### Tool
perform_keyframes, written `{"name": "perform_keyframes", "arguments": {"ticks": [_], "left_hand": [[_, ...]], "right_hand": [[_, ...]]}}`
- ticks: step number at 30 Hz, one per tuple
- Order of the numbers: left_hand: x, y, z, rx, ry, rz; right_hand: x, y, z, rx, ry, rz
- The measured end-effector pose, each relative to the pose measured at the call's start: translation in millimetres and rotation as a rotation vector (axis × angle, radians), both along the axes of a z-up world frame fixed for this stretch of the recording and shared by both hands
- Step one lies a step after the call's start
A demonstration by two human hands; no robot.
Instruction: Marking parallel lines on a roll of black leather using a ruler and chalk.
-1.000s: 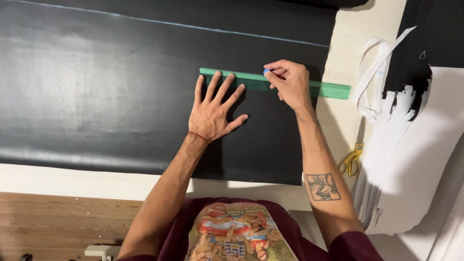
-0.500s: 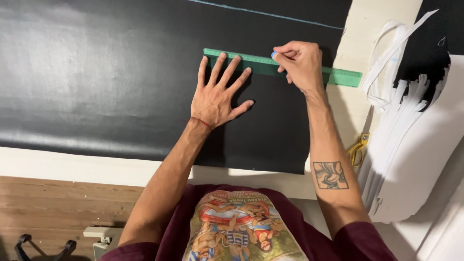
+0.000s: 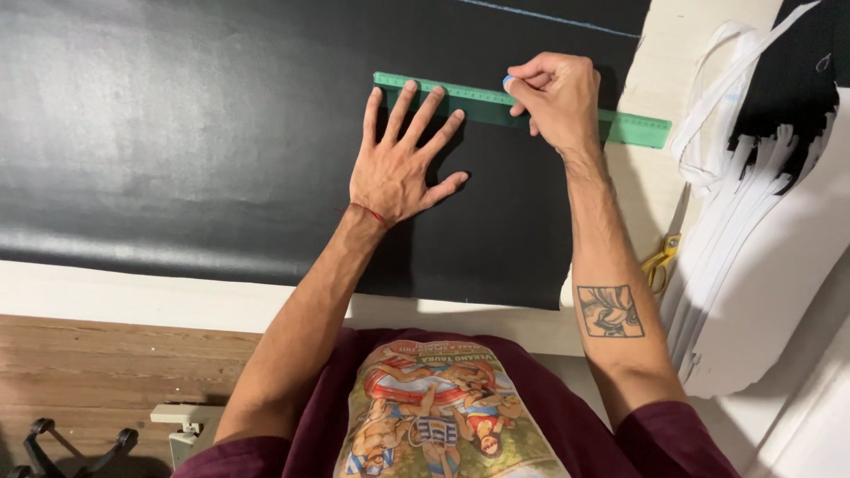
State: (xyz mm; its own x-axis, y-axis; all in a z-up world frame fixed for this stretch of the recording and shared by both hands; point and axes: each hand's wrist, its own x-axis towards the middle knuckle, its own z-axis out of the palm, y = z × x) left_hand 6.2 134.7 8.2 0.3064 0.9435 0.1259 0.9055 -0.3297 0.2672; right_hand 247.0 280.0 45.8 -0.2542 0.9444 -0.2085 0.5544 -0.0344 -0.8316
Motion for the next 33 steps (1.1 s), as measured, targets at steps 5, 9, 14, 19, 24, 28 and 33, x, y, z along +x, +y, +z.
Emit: {"name": "perform_keyframes", "arguments": {"ticks": [5,9,14,19,24,28,33], "left_hand": [[-1.6,1.3,2.1,0.021,-0.004,0.000],[-1.3,1.3,4.8,-0.016,-0.022,-0.003],[2.1,-2.3,1.1,-0.011,-0.004,0.001],[1.2,-1.4,3.1,0.024,-0.004,0.012],[-0.5,-1.9,1.4,0.057,-0.057,0.014],[2.4,-3.2,-3.6,0.091,-0.054,0.026],[2.5,-2.1,-8.2,0.088,0.015,0.044]], "right_hand": [[0.6,4.2,-4.4,0.003,0.000,0.009],[1.8,2.0,-6.1,-0.015,-0.012,0.018],[3.4,1.0,-7.2,0.019,-0.005,0.014],[2.6,6.8,-8.2,-0.045,-0.005,-0.020],[-21.8,23.2,-8.4,-0.151,0.395,-0.273],[-81.1,8.7,-10.2,-0.192,0.378,-0.118],[-136.6,-6.9,-9.3,-0.102,0.181,0.013]]}}
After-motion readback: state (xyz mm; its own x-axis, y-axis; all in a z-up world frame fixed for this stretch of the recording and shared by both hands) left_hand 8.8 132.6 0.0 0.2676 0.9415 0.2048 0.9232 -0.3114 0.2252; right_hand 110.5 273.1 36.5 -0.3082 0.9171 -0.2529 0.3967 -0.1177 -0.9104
